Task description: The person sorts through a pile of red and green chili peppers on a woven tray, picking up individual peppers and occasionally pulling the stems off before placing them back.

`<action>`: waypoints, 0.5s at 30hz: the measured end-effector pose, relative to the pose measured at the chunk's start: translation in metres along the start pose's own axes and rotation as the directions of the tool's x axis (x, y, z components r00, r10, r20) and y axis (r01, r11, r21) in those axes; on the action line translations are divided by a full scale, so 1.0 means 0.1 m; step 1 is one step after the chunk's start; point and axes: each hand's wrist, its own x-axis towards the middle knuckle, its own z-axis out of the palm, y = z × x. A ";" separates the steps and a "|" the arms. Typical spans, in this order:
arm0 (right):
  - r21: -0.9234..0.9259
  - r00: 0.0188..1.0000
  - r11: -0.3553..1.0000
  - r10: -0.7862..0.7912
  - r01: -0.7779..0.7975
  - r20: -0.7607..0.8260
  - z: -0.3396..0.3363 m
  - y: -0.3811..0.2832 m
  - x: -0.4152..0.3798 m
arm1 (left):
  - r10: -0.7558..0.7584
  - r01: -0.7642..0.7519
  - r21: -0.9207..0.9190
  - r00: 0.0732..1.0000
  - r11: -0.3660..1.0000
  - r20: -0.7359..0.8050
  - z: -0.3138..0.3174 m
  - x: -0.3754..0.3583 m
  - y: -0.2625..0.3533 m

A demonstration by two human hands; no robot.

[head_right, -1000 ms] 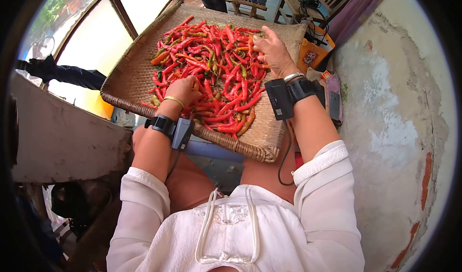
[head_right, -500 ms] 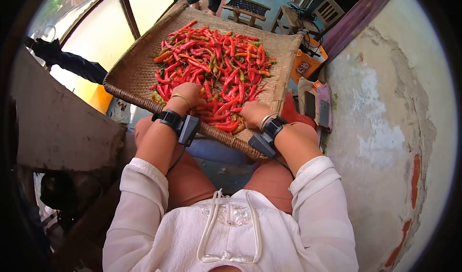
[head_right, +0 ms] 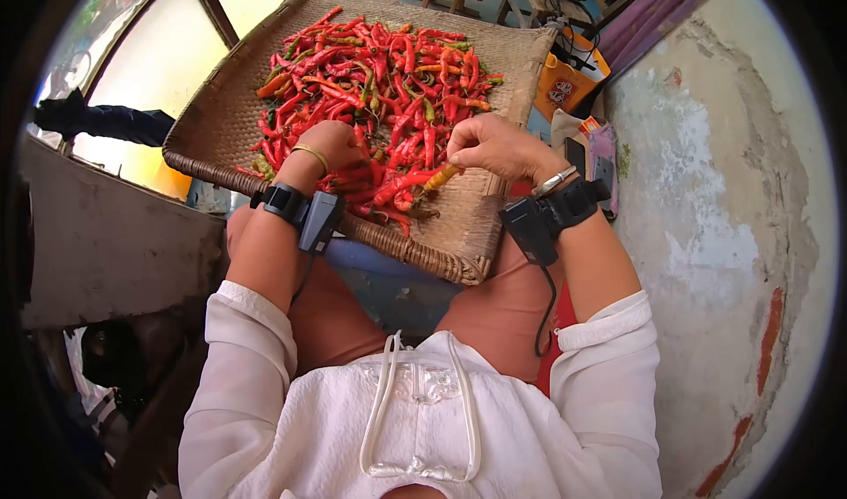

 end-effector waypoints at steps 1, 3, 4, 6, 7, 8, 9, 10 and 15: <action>0.208 1.000 0.978 -0.005 0.004 0.003 -0.01 0.01 0.00 | 0.019 -0.019 0.004 1.000 1.000 0.005 0.02 0.00 -0.02; 0.191 1.000 0.982 -0.013 0.008 0.028 -0.01 0.03 0.02 | 0.031 -0.031 -0.024 0.999 0.999 -0.008 0.05 -0.03 -0.05; 0.203 0.998 0.978 -0.045 0.051 -0.032 0.01 0.02 0.03 | 0.016 -0.016 -0.025 1.000 1.000 -0.007 0.03 -0.04 -0.03; 0.277 0.985 0.952 -0.089 0.129 -0.151 0.06 0.00 0.06 | -0.023 0.023 -0.019 1.000 1.000 -0.002 0.02 -0.06 -0.01; 0.279 0.985 0.952 -0.086 0.126 -0.151 0.08 -0.03 0.04 | -0.021 0.021 -0.020 1.000 1.000 0.001 0.04 -0.06 -0.01; 0.368 0.982 0.927 -0.003 0.074 -0.189 0.08 -0.08 0.01 | -0.066 0.066 -0.003 0.998 0.998 0.025 0.05 -0.06 -0.01; 0.454 0.972 0.890 0.081 0.029 -0.220 0.07 -0.15 -0.01 | -0.112 0.111 0.016 0.993 0.994 0.044 0.05 -0.05 -0.02; 0.434 0.975 0.901 0.081 0.017 -0.206 0.04 -0.18 -0.03 | -0.112 0.111 0.018 0.993 0.994 0.038 0.06 -0.07 -0.02; 0.574 0.976 0.810 0.011 0.118 -0.216 -0.16 -0.22 0.18 | -0.085 0.084 0.026 0.995 0.996 0.050 0.08 -0.15 0.02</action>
